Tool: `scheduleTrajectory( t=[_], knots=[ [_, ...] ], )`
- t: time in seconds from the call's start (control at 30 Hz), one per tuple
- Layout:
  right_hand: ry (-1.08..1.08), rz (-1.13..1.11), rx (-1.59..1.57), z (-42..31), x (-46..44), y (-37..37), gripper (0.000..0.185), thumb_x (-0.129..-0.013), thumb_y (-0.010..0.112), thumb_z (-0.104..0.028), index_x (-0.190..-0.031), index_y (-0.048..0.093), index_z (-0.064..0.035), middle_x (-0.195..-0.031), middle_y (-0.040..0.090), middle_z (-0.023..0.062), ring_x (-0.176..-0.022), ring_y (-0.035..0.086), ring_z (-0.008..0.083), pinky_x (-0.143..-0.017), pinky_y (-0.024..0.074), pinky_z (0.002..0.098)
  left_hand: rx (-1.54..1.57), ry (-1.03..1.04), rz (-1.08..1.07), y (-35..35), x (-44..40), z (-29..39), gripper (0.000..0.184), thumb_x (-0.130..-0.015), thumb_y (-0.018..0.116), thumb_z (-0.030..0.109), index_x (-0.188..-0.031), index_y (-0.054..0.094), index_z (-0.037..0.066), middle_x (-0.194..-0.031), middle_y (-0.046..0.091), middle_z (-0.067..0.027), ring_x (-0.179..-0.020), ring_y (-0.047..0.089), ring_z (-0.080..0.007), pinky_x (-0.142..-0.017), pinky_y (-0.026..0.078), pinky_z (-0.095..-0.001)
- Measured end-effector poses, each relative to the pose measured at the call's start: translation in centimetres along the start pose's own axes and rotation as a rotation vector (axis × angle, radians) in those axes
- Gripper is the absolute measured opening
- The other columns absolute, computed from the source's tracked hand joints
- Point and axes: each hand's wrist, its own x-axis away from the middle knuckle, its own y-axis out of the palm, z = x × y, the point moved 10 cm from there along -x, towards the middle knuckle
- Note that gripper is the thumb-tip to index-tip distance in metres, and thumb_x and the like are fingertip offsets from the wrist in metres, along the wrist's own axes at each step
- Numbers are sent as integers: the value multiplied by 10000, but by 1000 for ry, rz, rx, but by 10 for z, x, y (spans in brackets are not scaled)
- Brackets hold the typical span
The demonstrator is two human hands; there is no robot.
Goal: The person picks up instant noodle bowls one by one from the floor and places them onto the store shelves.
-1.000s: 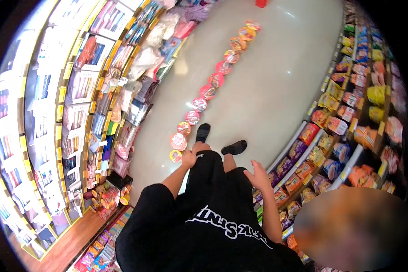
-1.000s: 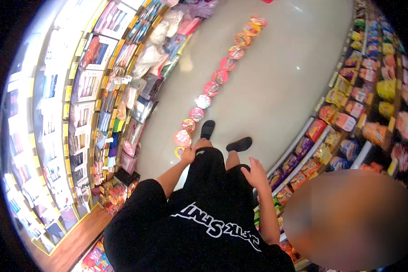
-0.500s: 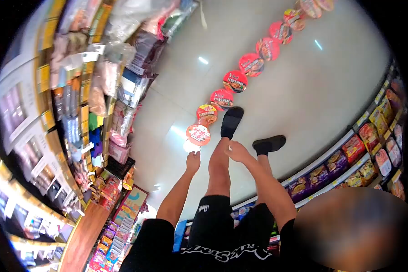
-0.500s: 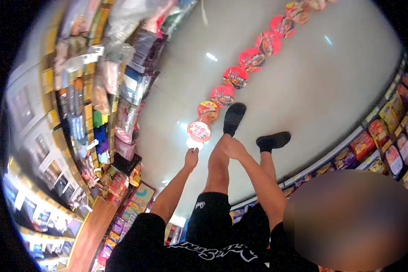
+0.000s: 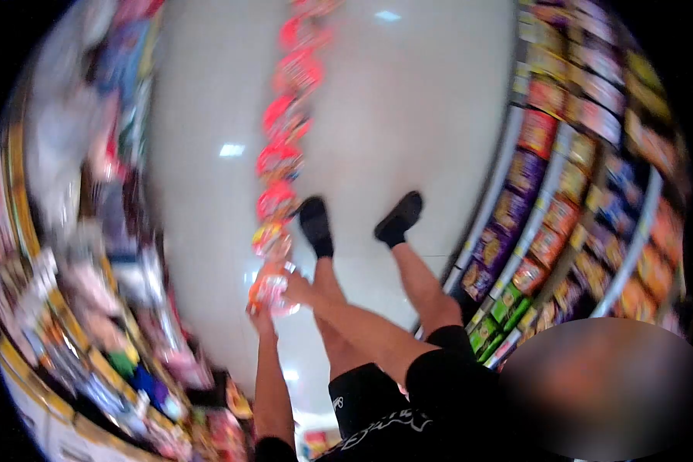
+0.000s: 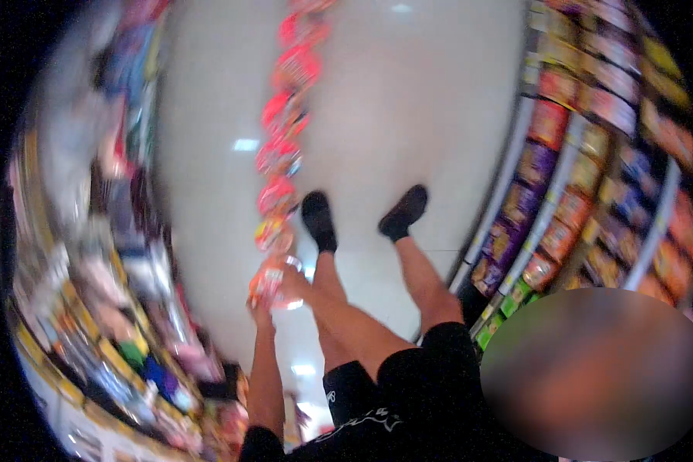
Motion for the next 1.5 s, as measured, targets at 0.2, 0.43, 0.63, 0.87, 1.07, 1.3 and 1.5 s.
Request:
scheduleTrajectory(
  t=[0.2, 0.43, 0.63, 0.87, 1.07, 1.3, 1.5],
  knots=[
    [-27, 313, -34, -92, 125, -123, 514, -701, 602, -145, -1201, 503, -79, -1163, 478, 235, -1036, 518, 394, -885, 441, 436, -181, 58, -160, 53, 113, 112, 490, -815, 520, 52, -1251, 299, 77, -1198, 423, -111, -1029, 497, -229, -817, 477, -364],
    [-39, 474, -197, -121, 243, -227, 490, -667, 599, -113, -1154, 543, -120, -1090, 545, 219, -1012, 543, 365, -858, 453, 449, -267, 193, -397, 130, 195, 175, 496, -755, 490, 10, -1216, 313, 60, -1168, 428, -124, -988, 509, -234, -759, 494, -357],
    [105, 683, -347, -55, 311, -269, 348, -644, 625, -152, -969, 592, -32, -1043, 567, 216, -987, 558, 367, -832, 467, 418, -402, 253, -619, 190, 267, 184, 508, -751, 530, 19, -1198, 292, 50, -1153, 421, -144, -969, 519, -252, -739, 503, -359],
    [162, 875, -483, 38, 418, -288, 355, -591, 628, -171, -898, 608, 8, -886, 631, 215, -817, 620, 328, -729, 503, 390, -565, 254, -836, 257, 372, 153, 437, -712, 520, -34, -1090, 318, 55, -1051, 451, -142, -849, 544, -235, -676, 510, -337],
    [49, 1061, -788, 141, 582, -293, 390, -576, 689, -223, -899, 586, -30, -813, 615, 137, -676, 610, 234, -591, 494, 333, -718, 374, -1071, 332, 505, 92, 408, -732, 548, -43, -1083, 374, 73, -983, 451, -89, -783, 510, -166, -636, 484, -277],
    [-51, 1444, -1187, 274, 746, -248, 410, -584, 741, -244, -881, 539, -46, -763, 573, 84, -651, 560, 186, -574, 469, 321, -950, 516, -1426, 405, 681, -18, 356, -780, 577, 29, -1085, 404, 88, -958, 492, -70, -815, 517, -164, -666, 463, -291],
    [-274, 1588, -1414, 299, 853, -179, 391, -642, 750, -170, -899, 484, -41, -803, 527, 58, -756, 535, 158, -634, 456, 308, -1066, 386, -1666, 395, 781, -89, 328, -798, 583, 40, -1076, 417, 91, -938, 506, -77, -828, 527, -168, -670, 464, -309]
  ],
)
